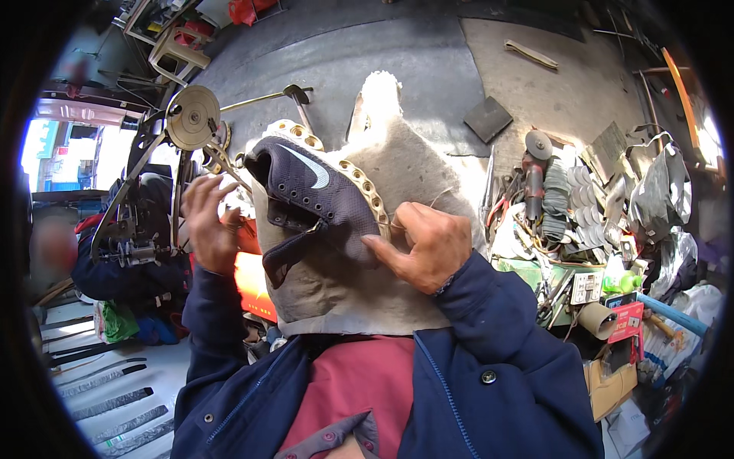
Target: The person hand-sews a dark-colored sneaker mounted on a shoe last using a needle and thread. They repeatedly pass the needle through the shoe's eyelets and pull the thread tight to secure the upper to the sole.
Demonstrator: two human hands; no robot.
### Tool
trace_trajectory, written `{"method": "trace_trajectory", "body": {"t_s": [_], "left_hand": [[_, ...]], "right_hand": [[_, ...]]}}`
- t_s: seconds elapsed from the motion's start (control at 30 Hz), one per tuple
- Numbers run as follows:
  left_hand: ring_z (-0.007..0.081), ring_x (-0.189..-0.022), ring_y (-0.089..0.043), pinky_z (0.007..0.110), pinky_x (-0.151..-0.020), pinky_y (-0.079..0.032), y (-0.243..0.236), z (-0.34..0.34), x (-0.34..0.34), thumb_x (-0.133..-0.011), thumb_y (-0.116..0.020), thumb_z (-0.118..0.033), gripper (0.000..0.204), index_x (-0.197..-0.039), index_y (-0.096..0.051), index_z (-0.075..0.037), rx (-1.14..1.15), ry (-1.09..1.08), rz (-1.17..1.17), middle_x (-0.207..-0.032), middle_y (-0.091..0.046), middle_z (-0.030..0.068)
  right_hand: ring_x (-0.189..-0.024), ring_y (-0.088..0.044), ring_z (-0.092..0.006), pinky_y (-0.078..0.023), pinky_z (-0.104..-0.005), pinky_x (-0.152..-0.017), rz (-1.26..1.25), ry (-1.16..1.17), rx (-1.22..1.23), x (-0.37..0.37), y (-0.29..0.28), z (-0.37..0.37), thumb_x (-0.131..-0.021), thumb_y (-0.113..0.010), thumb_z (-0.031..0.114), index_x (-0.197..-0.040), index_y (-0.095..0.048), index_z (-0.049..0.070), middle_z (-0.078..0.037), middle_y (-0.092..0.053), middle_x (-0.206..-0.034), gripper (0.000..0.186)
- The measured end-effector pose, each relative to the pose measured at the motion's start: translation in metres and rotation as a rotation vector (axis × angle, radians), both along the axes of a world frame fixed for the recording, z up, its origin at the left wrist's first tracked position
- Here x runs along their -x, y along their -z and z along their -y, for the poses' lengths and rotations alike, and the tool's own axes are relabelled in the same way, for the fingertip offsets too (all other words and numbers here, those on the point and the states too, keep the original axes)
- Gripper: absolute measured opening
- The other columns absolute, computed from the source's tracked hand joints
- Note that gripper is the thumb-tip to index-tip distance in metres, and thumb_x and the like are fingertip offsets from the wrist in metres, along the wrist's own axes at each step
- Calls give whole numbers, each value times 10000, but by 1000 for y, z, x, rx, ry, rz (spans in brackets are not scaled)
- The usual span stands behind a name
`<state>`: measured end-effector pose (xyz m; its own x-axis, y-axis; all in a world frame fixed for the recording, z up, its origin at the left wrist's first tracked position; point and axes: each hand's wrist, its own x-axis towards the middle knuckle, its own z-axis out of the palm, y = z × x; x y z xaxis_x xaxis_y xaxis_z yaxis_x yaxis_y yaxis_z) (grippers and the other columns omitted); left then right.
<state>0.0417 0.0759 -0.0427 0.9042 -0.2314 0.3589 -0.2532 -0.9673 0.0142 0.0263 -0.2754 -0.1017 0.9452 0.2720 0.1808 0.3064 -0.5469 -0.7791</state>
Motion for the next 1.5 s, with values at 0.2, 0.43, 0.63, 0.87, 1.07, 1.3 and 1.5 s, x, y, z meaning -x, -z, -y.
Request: {"method": "trace_trajectory", "body": {"t_s": [0.2, 0.43, 0.63, 0.87, 1.07, 1.3, 1.5], "left_hand": [[369, -1221, -523, 481, -1067, -390, -3, 77, -21, -978, -602, -501, 554, -1178, -692, 7, 277, 480, -532, -1223, -659, 181], [221, -1187, -592, 388, -1033, -459, 11, 98, -32, -895, -805, -268, 512, -1286, -643, 20, 1134, 223, -1399, -1267, -667, 120], [148, -893, -673, 302, -837, -540, 14, 126, -34, -862, -832, -209, 288, -1044, -763, 5, 969, 3, -1585, -961, -749, 46], [149, -872, -692, 292, -801, -560, 19, 132, -20, -894, -801, -211, 251, -1039, -764, -10, 1151, -47, -1418, -956, -757, 58], [141, -889, -684, 296, -821, -548, 21, 129, -19, -889, -807, -205, 247, -1026, -762, -5, 1116, -63, -1421, -965, -755, 49], [135, -891, -676, 290, -818, -539, 23, 131, -21, -873, -818, -176, 258, -1060, -754, -9, 1062, -89, -1439, -985, -747, 37], [137, -879, -683, 298, -809, -542, 26, 128, -17, -896, -802, -267, 282, -1025, -770, -19, 1018, -82, -1386, -953, -756, 53]], "right_hand": [[-498, -531, -184, -411, -327, -475, 54, 6, -64, 1, 1, 4, -767, -892, 299, -773, -600, 65, -57, -562, -648, 374], [-568, -601, -233, -459, -359, -526, -22, -37, -73, 4, -1, 10, -808, -848, 318, -821, -601, 75, -60, -573, -704, 346], [-587, -615, -213, -473, -331, -544, -43, -56, -136, 4, 3, 11, -811, -846, 249, -871, -636, 59, -61, -610, -760, 289], [-786, -557, -81, -466, -217, -726, -345, 216, -602, -7, 18, 50, -977, -640, 83, -1048, -662, 6, -82, -670, -1095, 107], [-975, -663, -358, -505, -395, -931, -165, 263, 40, 1, 2, 68, -893, -547, -58, -1207, -649, -42, -202, -641, -1056, 331], [-670, -540, -228, -464, -318, -651, -268, -98, -322, 56, -4, 39, -919, -607, -78, -1391, -616, 21, -113, -541, -794, 482], [-669, -564, -266, -478, -336, -650, -290, -149, -280, 46, -6, 43, -908, -629, -72, -1401, -617, 54, -124, -543, -801, 509]]}}
